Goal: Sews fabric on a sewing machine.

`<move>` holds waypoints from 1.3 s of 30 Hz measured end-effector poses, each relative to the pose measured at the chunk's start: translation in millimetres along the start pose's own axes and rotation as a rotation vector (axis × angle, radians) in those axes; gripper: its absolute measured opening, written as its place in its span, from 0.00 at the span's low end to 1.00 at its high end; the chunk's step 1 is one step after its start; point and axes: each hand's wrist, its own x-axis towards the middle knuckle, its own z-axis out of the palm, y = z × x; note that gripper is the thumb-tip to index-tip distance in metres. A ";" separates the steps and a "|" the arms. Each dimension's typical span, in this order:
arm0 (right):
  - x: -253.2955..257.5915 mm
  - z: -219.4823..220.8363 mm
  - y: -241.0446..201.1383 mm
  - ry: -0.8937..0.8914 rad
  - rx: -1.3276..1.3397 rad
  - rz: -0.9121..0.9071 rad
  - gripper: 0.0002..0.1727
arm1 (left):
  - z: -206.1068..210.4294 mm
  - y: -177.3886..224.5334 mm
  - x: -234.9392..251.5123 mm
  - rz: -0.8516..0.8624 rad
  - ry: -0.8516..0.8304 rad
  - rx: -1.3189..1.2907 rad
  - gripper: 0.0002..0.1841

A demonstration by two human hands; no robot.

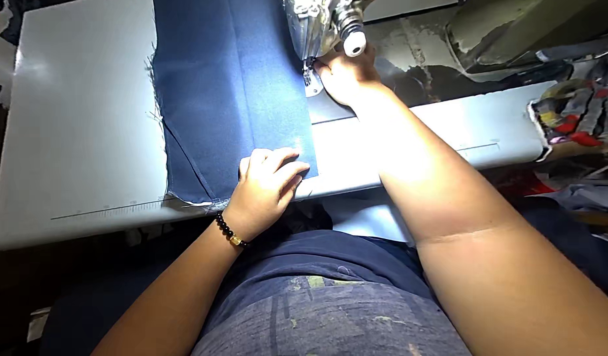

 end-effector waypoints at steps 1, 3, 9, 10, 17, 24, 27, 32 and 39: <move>0.4 -0.5 -0.7 -0.006 0.001 0.007 0.23 | -0.2 -0.3 0.1 0.000 0.000 0.001 0.15; 0.2 -0.8 -1.5 -0.008 0.005 0.017 0.23 | -0.7 -1.0 0.6 0.003 -0.004 0.007 0.16; -0.7 -2.2 -1.5 0.000 0.015 0.016 0.23 | -1.0 -1.6 0.6 0.014 0.003 0.010 0.15; -0.7 -1.8 -1.4 0.004 0.019 0.016 0.23 | -0.7 -2.1 0.5 0.016 0.006 0.011 0.15; 0.4 -1.4 -0.8 0.009 0.040 0.021 0.23 | -1.2 -3.6 1.4 0.017 0.000 0.024 0.16; -1.9 -2.9 -2.3 0.009 0.051 0.027 0.23 | -0.2 -4.7 1.2 0.024 0.001 0.018 0.15; -3.5 -5.1 0.0 0.006 0.094 0.011 0.23 | -0.2 -5.0 1.5 0.026 -0.008 0.022 0.15; -45.8 -45.9 18.8 -0.009 0.441 -0.068 0.25 | -11.0 0.9 -4.6 0.099 0.030 -0.019 0.18; -263.1 -90.9 102.9 -0.376 0.522 -0.033 0.10 | 2.2 45.7 -25.2 0.335 -0.233 -0.542 0.16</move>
